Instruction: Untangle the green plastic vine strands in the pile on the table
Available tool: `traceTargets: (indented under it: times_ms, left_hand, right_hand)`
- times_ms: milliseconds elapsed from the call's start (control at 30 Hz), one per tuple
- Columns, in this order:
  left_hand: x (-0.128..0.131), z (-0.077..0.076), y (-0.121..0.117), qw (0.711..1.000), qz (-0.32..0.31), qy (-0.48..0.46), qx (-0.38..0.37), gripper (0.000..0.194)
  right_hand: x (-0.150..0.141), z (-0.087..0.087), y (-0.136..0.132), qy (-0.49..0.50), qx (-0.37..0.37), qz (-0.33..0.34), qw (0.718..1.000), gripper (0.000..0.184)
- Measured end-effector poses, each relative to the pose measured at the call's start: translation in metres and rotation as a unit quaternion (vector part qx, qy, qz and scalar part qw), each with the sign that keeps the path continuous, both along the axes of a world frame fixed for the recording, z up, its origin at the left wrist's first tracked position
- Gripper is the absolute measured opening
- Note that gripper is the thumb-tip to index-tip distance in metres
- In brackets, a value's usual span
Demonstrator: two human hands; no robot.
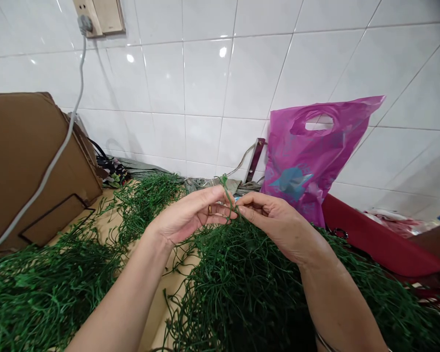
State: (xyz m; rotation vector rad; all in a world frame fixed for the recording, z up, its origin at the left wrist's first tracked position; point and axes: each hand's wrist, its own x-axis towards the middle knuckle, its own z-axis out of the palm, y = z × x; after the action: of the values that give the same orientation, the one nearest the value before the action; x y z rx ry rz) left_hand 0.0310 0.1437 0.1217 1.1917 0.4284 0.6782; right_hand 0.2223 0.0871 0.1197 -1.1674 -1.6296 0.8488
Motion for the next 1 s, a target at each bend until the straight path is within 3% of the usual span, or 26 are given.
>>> traceTargets:
  times_ms: [133, 300, 500, 733, 900, 1000]
  left_hand:
    - [-0.001, 0.001, -0.001, 0.996, 0.016, 0.027, 0.078, 0.032]
    - [0.005, -0.001, -0.001, 0.976, 0.059, 0.074, 0.197, 0.019]
    - [0.007, -0.004, 0.001, 0.951, 0.103, 0.12, 0.264, 0.014]
    - [0.015, -0.011, 0.003, 0.962, 0.159, 0.046, 0.219, 0.015]
    - [0.024, -0.014, 0.002, 0.982, 0.143, -0.031, 0.123, 0.026]
    - [0.026, -0.015, 0.001, 0.983, 0.143, -0.048, 0.101, 0.029]
  right_hand:
    - [0.002, 0.0, 0.0, -0.01, -0.009, 0.003, 1.0, 0.013]
    - [-0.003, 0.001, -0.002, -0.056, -0.009, -0.004, 0.998, 0.031]
    - [-0.006, 0.001, -0.003, -0.097, 0.022, -0.033, 0.994, 0.012]
    - [-0.007, 0.003, -0.004, -0.072, 0.014, -0.065, 0.995, 0.012]
    - [-0.007, -0.002, 0.001, 0.07, -0.012, -0.076, 0.995, 0.004]
    - [-0.007, -0.008, 0.007, 0.136, -0.015, -0.074, 0.988, 0.006]
